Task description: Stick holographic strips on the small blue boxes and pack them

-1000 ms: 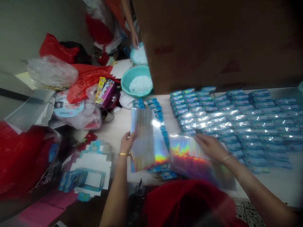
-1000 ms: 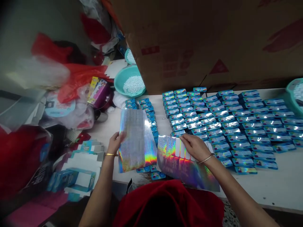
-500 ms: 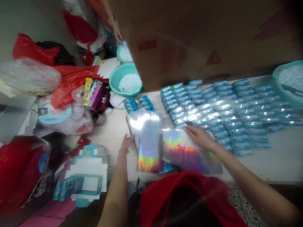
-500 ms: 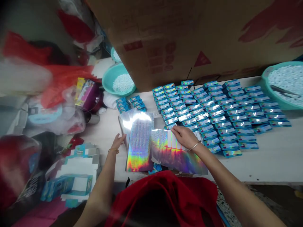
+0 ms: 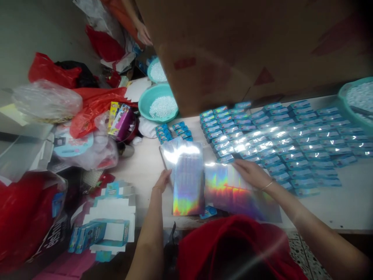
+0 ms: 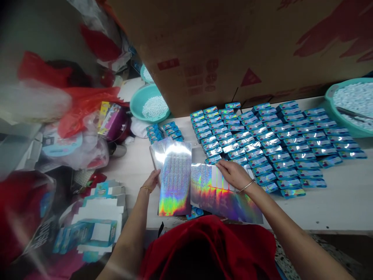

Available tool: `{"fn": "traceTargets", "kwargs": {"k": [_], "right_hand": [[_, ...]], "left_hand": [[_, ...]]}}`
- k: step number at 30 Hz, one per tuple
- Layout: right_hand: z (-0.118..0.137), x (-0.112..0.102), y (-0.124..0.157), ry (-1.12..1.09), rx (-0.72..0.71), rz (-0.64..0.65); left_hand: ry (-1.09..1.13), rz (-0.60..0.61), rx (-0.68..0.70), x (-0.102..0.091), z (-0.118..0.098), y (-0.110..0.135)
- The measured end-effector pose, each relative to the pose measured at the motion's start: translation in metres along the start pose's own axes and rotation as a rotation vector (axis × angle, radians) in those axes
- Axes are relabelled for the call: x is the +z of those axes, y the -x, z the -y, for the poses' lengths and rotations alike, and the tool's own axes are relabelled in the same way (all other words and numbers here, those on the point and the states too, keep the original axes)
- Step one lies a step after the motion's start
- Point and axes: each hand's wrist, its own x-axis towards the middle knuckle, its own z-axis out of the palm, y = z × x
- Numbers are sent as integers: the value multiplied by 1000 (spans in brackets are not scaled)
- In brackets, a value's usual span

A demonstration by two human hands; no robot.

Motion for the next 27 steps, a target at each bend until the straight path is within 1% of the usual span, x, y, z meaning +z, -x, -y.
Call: {"fn": "traceTargets", "kwargs": {"k": [3,5,6,8,10,12,13,14,15,17,18,19,20,22,24,25,27], "right_hand": [[1,-2,1,-11,14,2],[1,-4,1,-20,16,10],[1,-4,0,-22,17,11],[0,-4,0,-24,16,10],[-1,-3,-1,-24,16,6],[-1,-1,-3,-27,18,3],[-1,0,-4,-30,17,2],[-1,1,-5,-33,14,0],[-1,2,-5,-35,10,-2],[0,3,-7,-39,-3,-5],[0,3,-7,-41,-8,-5],[0,3,-6,-42,-12,-4],[0,2,-5,-42,-14,-5],[-3,0,-2,-39,-12,-6],[-8,-1,0,-33,1,-7],[-10,0,1,-32,8,-9],[-13,2,1,-31,12,-8]], "left_hand": [[0,32,-3,3,0,4],[-23,3,7,5,-2,7],[-42,-34,12,5,-4,9],[-87,-140,20,5,-8,15],[-172,-321,73,7,-14,23],[-297,-500,223,15,-21,31],[-348,-539,302,21,-24,35],[-387,-531,361,29,-28,39],[-416,-474,385,38,-31,42],[-440,-298,341,56,-37,50],[-447,-245,314,64,-39,54],[-450,-229,310,70,-40,60],[-439,-253,326,73,-42,67],[-404,-387,379,69,-44,82],[-418,-538,402,57,-46,94],[-449,-587,405,50,-46,98],[-574,-623,411,37,-45,97]]}}
